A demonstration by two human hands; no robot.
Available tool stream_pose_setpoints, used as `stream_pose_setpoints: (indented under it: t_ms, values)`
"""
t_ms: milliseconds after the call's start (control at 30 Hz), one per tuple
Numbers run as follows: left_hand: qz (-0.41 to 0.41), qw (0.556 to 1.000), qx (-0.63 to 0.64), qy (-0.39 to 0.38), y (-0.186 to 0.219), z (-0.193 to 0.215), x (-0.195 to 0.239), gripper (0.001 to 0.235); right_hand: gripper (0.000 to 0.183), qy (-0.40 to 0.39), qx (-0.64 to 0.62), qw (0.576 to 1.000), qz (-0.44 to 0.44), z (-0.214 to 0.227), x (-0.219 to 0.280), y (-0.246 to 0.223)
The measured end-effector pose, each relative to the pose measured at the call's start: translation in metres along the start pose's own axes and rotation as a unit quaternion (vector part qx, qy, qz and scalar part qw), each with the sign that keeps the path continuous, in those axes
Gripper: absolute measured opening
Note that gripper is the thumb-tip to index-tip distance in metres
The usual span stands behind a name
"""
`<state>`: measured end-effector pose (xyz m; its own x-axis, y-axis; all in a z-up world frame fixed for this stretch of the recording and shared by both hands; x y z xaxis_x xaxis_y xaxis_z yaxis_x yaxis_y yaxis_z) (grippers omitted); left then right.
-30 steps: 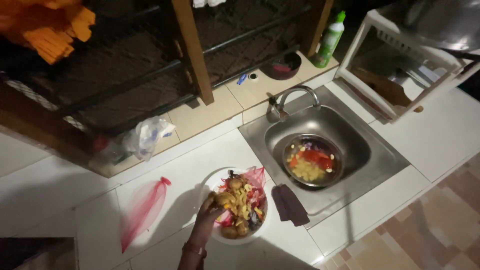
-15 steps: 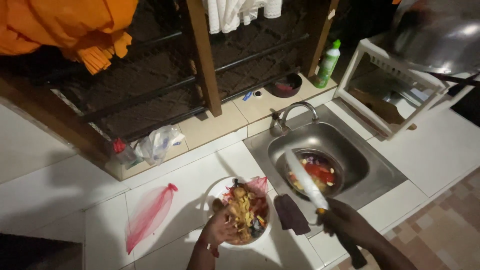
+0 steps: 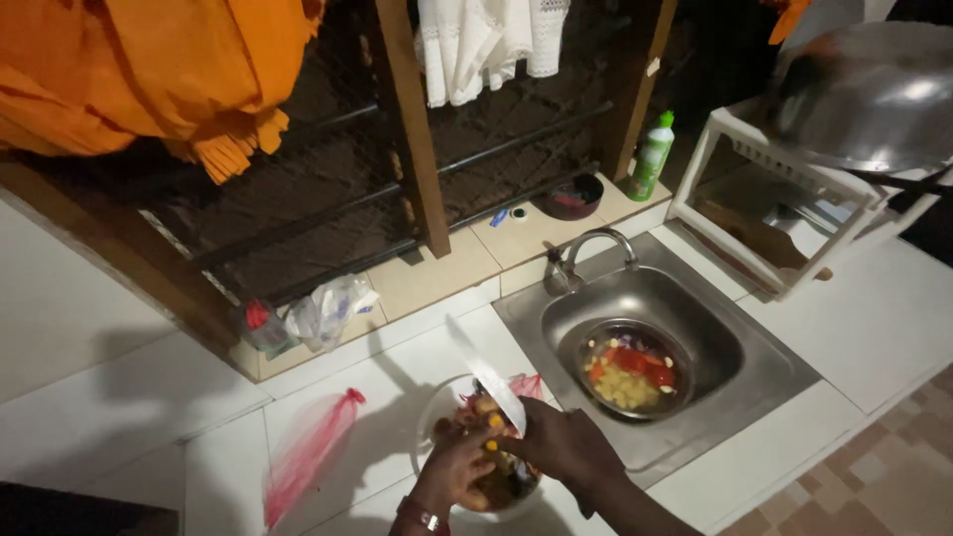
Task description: The person peels a yellow root vegetable using a knife over a white plate. The person holds the vegetable in the left hand and uses the knife in the right hand to remove the skin, dropping the peels onto the plate.
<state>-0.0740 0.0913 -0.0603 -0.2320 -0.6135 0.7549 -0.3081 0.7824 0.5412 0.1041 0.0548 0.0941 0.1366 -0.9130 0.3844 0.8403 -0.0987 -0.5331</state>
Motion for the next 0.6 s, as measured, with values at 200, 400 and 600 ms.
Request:
stream_pose_setpoints:
  t_ms: [200,400,600]
  values:
    - [-0.040,0.999,-0.004,-0.032,-0.011,0.030,-0.034,0.047,0.049,0.092,-0.436,0.893,0.061,-0.065,-0.062,0.041]
    - [-0.050,0.996,-0.062,-0.048,0.002,0.031,-0.015,0.079,0.054,0.083,-0.399,0.913,-0.020,-0.074,-0.071,0.049]
    - [-0.052,0.995,0.070,-0.051,-0.003,0.034,-0.050,0.045,0.034,0.127,-0.432,0.893,-0.013,-0.085,-0.091,0.063]
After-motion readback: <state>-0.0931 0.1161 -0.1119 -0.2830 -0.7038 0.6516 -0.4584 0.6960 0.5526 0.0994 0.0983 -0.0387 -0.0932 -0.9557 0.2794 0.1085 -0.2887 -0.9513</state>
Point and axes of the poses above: each hand's wrist, its own x-axis away from the middle knuckle, its own z-axis out of the back of the hand, y = z × x, the point moved 3 cm from there along -x, towards the middle knuckle, and after that the axes turned 4 degrees about z, right-handed, at the moved point
